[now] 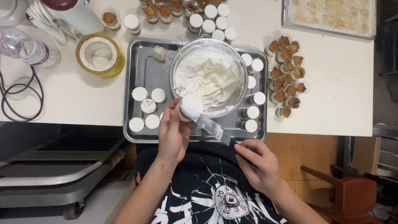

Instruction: The person tops small dessert cups with cream by scooping frosting from a bowl and smoothing the surface flat with a knife before setting them onto a tray.

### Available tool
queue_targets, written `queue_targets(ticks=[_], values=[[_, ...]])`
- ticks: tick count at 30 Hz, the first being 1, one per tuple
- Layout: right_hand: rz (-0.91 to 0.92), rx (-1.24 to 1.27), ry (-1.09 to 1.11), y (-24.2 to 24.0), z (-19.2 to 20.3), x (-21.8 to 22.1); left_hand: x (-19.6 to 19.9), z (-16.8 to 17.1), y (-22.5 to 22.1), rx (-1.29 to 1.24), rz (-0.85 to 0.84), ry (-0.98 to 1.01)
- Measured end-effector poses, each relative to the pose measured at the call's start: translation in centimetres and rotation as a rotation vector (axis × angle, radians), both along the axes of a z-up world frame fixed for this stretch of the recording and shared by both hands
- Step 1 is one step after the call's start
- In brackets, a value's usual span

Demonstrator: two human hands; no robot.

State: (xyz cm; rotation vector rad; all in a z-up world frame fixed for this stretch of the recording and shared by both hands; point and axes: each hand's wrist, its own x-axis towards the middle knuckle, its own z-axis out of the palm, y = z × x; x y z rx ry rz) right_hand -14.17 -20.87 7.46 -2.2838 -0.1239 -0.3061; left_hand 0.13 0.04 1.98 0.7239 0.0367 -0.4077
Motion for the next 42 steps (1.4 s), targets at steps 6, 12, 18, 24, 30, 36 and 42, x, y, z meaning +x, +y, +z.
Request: queue_targets(ticks=[6,12,18,24,30,36,42], values=[[0.039,0.108,0.031,-1.1,0.1,-1.4,0.5,-0.5,0.6,-0.071,0.056,-0.004],[-0.157,0.511,0.285,-0.8,-0.8,-1.0,-0.1,-0.7,0.3,-0.030,-0.001,-0.053],[-0.040,0.369,0.206,-0.1,0.3,0.4,-0.5,-0.5,0.4,0.025,-0.008,-0.140],[0.043,0.309,0.209,0.1,1.2,-0.1,-0.5,-0.8,0.3,0.089,0.003,-0.114],[0.060,0.783,0.388,-0.1,-0.6,-2.9,-0.2,-0.8,0.3,0.072,-0.023,-0.122],[-0.130,1.143,0.482,-0.9,-1.5,-2.1,0.2,-1.8,0.4,-0.097,-0.090,0.050],[-0.179,1.100,0.507,-1.3,-1.9,-1.1,0.2,-1.8,0.2,-0.183,-0.126,0.112]])
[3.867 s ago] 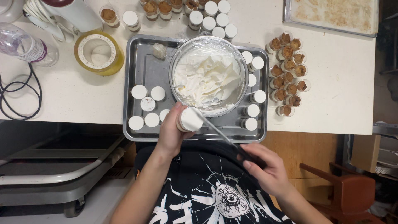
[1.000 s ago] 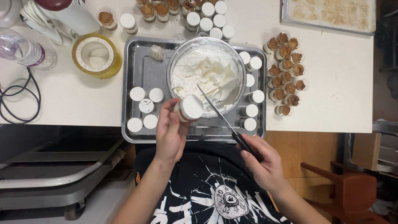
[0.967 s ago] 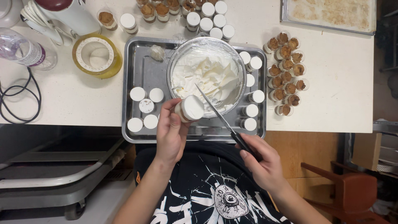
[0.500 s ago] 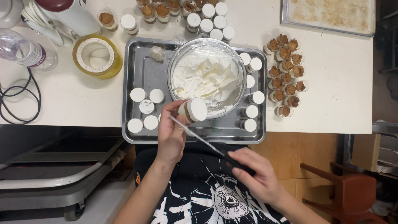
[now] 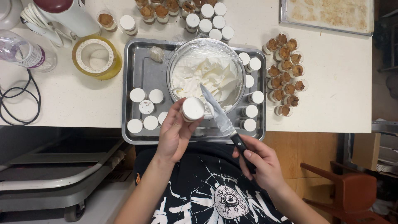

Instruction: The person tops small dessert cups with cream by scooping frosting from a bowl and smoothing the surface flat with a knife before setting them onto a tray.

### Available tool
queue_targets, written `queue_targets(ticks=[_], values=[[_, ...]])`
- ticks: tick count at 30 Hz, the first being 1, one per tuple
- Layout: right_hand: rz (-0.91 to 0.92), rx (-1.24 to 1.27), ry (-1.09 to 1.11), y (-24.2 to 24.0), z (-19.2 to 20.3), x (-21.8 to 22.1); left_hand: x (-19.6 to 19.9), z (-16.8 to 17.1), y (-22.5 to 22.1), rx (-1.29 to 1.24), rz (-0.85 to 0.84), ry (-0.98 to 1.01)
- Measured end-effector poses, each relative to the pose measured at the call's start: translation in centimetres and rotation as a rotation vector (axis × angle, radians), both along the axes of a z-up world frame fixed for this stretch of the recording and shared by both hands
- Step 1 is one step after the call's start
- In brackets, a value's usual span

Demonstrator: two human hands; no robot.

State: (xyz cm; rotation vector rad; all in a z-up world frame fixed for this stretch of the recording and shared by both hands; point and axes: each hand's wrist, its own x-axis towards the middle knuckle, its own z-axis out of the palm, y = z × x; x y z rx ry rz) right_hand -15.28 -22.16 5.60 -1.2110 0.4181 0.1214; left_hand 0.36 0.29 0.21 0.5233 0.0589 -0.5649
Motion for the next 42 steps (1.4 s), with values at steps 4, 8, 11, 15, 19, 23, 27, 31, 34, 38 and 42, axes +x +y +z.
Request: queue_targets(ticks=[4,8,11,15,19,23,27,31,34,38,42], values=[[0.023,-0.561,-0.182,-0.7,-2.1,0.7,0.3,0.1,1.1,-0.061,-0.064,0.013],[0.056,-1.030,-0.130,-1.4,-4.6,2.1,0.1,-0.6,2.5,-0.001,-0.088,-0.057],[0.114,-1.193,-0.184,-1.7,-6.6,1.8,-0.1,-1.4,2.9,-0.020,-0.076,-0.043],[0.152,-1.318,-0.145,-3.2,-9.1,-1.6,0.0,-1.5,3.8,-0.004,-0.069,-0.046],[0.128,-1.372,-0.082,-5.1,-9.7,-8.0,-0.2,-2.0,4.9,0.129,-0.047,-0.099],[0.094,-1.277,-0.001,-5.0,-8.8,-10.7,0.3,-2.6,5.1,0.398,0.020,-0.310],[-0.002,-1.147,-0.195,-4.0,-8.1,-8.7,0.2,-2.7,6.3,0.655,0.123,-0.472],[-0.105,-0.945,-0.240,-2.7,-8.8,-5.2,0.5,-2.2,9.3,0.865,0.215,-0.503],[-0.150,-0.864,-0.288,-1.7,-9.8,-3.0,1.6,-2.2,12.6,1.118,0.307,-0.593],[-0.130,-0.684,-0.321,-0.2,-10.0,-1.7,3.4,-2.6,15.7,1.416,0.314,-0.674],[-0.028,-0.751,-0.355,1.0,-8.4,-0.7,4.5,-3.1,16.3,1.438,0.277,-0.660]])
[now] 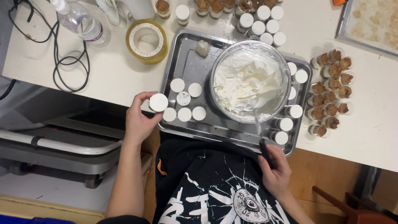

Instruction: The person tops small dessert cups with cream by scooping frosting from a bowl and smoothing the surface flat with a knife before setting them onto a tray.

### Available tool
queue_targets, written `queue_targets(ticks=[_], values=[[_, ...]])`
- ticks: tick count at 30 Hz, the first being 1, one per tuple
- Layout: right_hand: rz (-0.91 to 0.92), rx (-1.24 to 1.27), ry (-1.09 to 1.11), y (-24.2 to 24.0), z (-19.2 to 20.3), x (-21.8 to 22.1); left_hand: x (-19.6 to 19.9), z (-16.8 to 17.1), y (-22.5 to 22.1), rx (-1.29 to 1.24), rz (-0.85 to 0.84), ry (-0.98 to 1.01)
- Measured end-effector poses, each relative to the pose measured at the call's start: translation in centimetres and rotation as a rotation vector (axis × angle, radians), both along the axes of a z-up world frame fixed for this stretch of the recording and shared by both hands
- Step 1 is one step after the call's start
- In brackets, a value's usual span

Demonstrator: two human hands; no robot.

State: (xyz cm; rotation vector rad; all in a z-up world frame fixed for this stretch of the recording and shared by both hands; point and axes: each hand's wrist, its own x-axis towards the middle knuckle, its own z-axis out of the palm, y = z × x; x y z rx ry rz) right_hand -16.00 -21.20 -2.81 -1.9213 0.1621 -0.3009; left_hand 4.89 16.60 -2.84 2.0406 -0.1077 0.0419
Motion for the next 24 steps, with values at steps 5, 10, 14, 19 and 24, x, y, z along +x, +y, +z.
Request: queue_targets(ticks=[5,10,14,19,24], values=[[0.031,0.480,0.228,1.5,4.3,2.0,-2.1,-0.3,-2.8,-0.772,-0.227,0.274],[0.180,0.740,0.372,3.0,8.1,4.0,-5.0,1.2,-7.2,-1.312,-0.439,0.398],[0.174,0.743,0.420,3.5,9.1,4.8,-5.9,2.2,-8.6,-1.421,-0.542,0.427],[0.218,0.713,0.470,3.8,9.2,4.5,-7.3,2.7,-10.2,-1.403,-0.341,0.482],[0.253,0.673,0.459,4.0,8.8,3.3,-7.4,2.6,-11.6,-1.292,-0.220,0.342]])
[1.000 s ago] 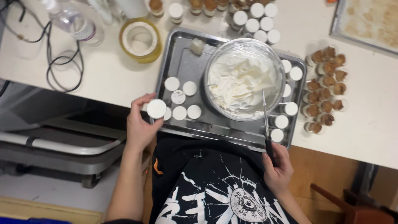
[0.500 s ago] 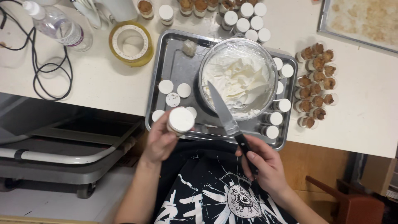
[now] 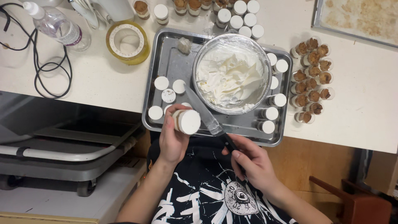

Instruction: The person tops small dessert cups with cream by scooping frosting from a bowl and smoothing the surface flat with a knife before setting them onto a tray.

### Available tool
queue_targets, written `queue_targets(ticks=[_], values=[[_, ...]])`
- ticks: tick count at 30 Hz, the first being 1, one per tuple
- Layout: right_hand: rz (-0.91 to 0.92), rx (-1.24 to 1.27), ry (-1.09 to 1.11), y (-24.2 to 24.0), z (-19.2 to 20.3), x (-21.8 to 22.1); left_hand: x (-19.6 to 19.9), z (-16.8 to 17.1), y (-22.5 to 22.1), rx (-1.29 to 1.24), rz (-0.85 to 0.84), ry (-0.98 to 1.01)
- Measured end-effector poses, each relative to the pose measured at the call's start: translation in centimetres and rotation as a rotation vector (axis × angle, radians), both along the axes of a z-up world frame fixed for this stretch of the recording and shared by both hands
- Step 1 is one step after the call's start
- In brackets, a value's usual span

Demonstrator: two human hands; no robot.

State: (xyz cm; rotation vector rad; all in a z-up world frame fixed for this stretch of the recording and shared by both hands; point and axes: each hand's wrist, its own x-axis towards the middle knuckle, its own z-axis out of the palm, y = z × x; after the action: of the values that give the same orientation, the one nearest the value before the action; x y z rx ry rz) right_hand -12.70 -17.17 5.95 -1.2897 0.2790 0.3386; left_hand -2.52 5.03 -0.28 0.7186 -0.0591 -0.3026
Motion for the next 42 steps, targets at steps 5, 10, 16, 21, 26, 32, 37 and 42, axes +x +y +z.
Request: queue_targets(ticks=[5,10,16,21,26,32,37,42], values=[[-0.018,-0.007,-0.093,0.2,-0.8,-1.9,-0.1,0.4,-0.3,-0.009,-0.023,0.117],[-0.086,0.080,-0.134,-0.1,-1.0,-2.4,-0.7,1.3,-0.5,-0.080,-0.062,0.112],[-0.080,0.125,-0.026,0.5,-0.8,-2.6,-0.8,2.1,-0.7,-0.080,-0.073,0.113],[-0.140,0.220,-0.087,0.3,-1.2,-1.8,-0.7,2.2,-0.9,-0.110,-0.052,0.062],[-0.119,0.156,-0.049,0.4,-1.0,-2.4,-0.5,2.4,-1.0,-0.030,-0.047,0.101],[-0.170,0.225,-0.043,0.2,-1.8,-2.0,-0.4,2.1,-1.1,-0.097,-0.055,0.106],[-0.141,0.267,-0.079,0.1,-1.8,-2.6,-0.1,1.6,-1.0,-0.064,-0.046,0.075],[-0.143,0.181,-0.012,0.2,-1.7,-2.8,-0.1,1.6,-1.0,-0.025,-0.052,0.081]])
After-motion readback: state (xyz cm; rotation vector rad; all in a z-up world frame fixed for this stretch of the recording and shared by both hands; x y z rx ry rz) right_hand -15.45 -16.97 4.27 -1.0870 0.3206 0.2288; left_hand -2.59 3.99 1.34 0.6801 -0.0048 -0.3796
